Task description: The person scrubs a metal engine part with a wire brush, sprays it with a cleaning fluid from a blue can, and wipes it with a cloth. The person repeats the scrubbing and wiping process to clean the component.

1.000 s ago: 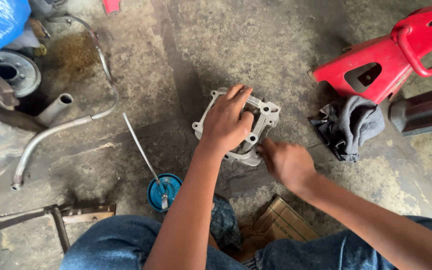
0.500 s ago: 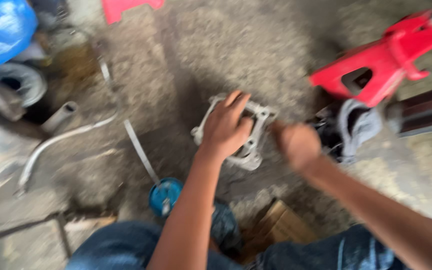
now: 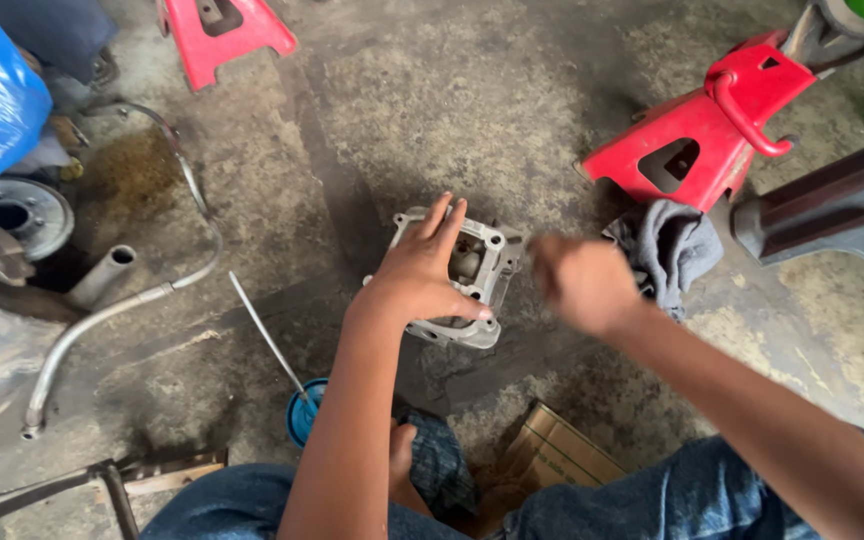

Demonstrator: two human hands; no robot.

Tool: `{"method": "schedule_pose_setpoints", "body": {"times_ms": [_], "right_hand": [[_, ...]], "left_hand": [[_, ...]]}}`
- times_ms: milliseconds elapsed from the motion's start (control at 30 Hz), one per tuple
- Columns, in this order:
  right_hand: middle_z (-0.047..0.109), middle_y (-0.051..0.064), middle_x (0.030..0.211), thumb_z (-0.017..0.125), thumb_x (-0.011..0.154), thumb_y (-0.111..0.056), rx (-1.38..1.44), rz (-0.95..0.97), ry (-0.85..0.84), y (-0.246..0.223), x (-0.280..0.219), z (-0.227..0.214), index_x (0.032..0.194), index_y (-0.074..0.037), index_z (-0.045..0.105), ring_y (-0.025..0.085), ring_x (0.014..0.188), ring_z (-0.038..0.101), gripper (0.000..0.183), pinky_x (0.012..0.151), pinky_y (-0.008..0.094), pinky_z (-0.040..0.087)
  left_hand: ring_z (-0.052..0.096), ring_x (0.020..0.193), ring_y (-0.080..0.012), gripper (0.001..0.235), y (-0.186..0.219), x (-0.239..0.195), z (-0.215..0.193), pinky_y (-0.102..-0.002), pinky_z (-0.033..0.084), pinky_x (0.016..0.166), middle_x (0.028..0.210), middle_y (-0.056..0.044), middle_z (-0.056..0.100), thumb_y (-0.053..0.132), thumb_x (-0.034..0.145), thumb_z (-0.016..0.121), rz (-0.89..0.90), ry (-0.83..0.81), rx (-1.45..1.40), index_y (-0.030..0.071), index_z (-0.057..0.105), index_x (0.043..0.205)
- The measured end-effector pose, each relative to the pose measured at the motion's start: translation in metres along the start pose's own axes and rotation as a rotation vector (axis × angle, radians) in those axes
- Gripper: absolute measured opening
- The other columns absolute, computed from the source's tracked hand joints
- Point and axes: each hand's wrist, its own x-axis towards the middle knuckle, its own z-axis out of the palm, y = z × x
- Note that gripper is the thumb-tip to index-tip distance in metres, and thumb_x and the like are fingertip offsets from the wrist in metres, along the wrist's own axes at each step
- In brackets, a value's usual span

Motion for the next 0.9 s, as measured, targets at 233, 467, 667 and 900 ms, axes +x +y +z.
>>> {"method": "schedule_pose_setpoints", "body": {"times_ms": [233,467,667,900], "right_hand": [[0.07,0.007,0.098,0.071,0.093,-0.01,0.292,-0.017,0.13,-0.009,-0.001,0.006,0.111,-0.008,0.077,0.028,0.086,0.069,0.02,0.074,0.035,0.06],[0.072,0.008,0.102,0.077,0.087,-0.018,0.551,0.433,-0.094,-0.006,0.014,0.011,0.097,-0.008,0.081,0.021,0.084,0.07,0.015,0.079,0.036,0.06],[0.072,0.002,0.102,0.078,0.088,-0.024,0.624,0.555,-0.263,-0.014,0.007,0.011,0.094,-0.012,0.083,0.015,0.087,0.067,0.015,0.08,0.03,0.059],[0.074,0.003,0.098,0.078,0.087,-0.03,0.673,0.786,-0.282,-0.008,0.017,0.01,0.101,-0.015,0.082,0.019,0.076,0.064,0.022,0.068,0.038,0.056]], "left_hand": [[0.024,0.154,-0.0291,0.138,0.01,-0.013,-0.002,-0.044,0.034,0.12,0.172,0.004,0.003,0.025,0.053,0.093,-0.041,0.077,-0.009,0.03,0.009,0.163],[0.034,0.149,-0.0295,0.134,0.015,-0.013,-0.005,-0.04,0.046,0.111,0.173,0.007,0.004,0.016,0.054,0.089,-0.061,0.052,-0.071,0.031,0.011,0.163],[0.035,0.149,-0.0293,0.133,0.014,-0.012,-0.006,-0.041,0.049,0.109,0.173,0.008,0.003,0.013,0.054,0.086,-0.071,0.036,-0.083,0.032,0.01,0.163],[0.037,0.147,-0.0298,0.135,0.014,-0.014,-0.004,-0.04,0.046,0.111,0.172,0.007,0.006,0.013,0.051,0.088,-0.053,0.072,-0.09,0.03,0.013,0.162]]}}
